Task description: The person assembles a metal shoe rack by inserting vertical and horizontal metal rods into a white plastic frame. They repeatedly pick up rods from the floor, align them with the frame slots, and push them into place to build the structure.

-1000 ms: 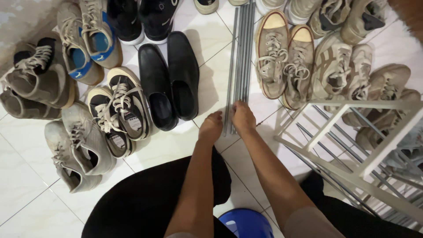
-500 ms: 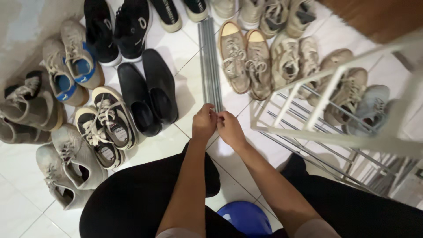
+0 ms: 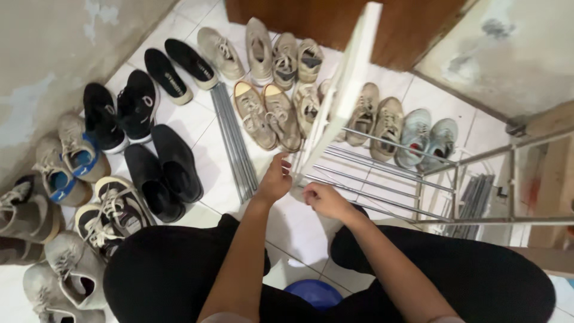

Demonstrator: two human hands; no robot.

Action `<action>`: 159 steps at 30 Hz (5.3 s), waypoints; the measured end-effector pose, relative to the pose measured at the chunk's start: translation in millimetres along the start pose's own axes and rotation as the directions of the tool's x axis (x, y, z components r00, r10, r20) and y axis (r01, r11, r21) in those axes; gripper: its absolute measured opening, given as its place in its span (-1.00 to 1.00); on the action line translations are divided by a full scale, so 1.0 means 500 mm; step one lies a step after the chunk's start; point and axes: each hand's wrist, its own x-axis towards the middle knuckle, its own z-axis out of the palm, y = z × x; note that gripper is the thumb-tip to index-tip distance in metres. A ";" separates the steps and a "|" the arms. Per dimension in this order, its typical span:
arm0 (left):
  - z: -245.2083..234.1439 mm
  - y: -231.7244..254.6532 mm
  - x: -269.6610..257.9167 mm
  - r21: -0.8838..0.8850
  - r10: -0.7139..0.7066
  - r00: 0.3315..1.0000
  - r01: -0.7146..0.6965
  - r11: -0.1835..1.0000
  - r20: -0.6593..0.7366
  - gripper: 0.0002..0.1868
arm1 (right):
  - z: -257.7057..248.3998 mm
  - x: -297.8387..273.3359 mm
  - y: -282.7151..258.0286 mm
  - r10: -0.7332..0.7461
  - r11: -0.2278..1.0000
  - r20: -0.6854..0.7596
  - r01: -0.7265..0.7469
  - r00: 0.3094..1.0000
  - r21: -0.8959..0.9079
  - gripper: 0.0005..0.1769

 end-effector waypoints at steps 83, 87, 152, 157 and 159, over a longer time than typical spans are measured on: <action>0.067 0.083 0.042 -0.001 -0.101 0.995 0.101 0.995 0.001 -0.78 | 0.001 0.087 0.161 -0.156 0.666 0.032 0.129 0.987 -0.734 -0.81; 0.068 0.079 0.043 0.076 0.046 0.998 -0.042 0.996 -0.048 -0.77 | -0.050 0.162 0.230 -0.265 0.949 0.347 0.307 0.900 -0.074 -0.76; 0.022 0.057 0.085 -0.306 -0.174 0.918 0.291 0.907 0.357 -0.54 | -0.106 0.018 -0.072 0.016 0.898 -0.126 -0.070 0.992 -0.434 -0.60; -0.007 0.128 0.046 0.091 -0.013 0.987 -0.002 0.996 0.159 -0.61 | -0.125 -0.007 -0.020 -0.047 0.827 -0.147 -0.044 0.988 -0.560 -0.61; -0.016 0.155 0.033 0.132 -0.091 0.986 0.073 0.989 0.140 -0.57 | -0.152 -0.037 0.023 -0.057 0.754 -0.128 -0.041 0.990 -0.656 -0.60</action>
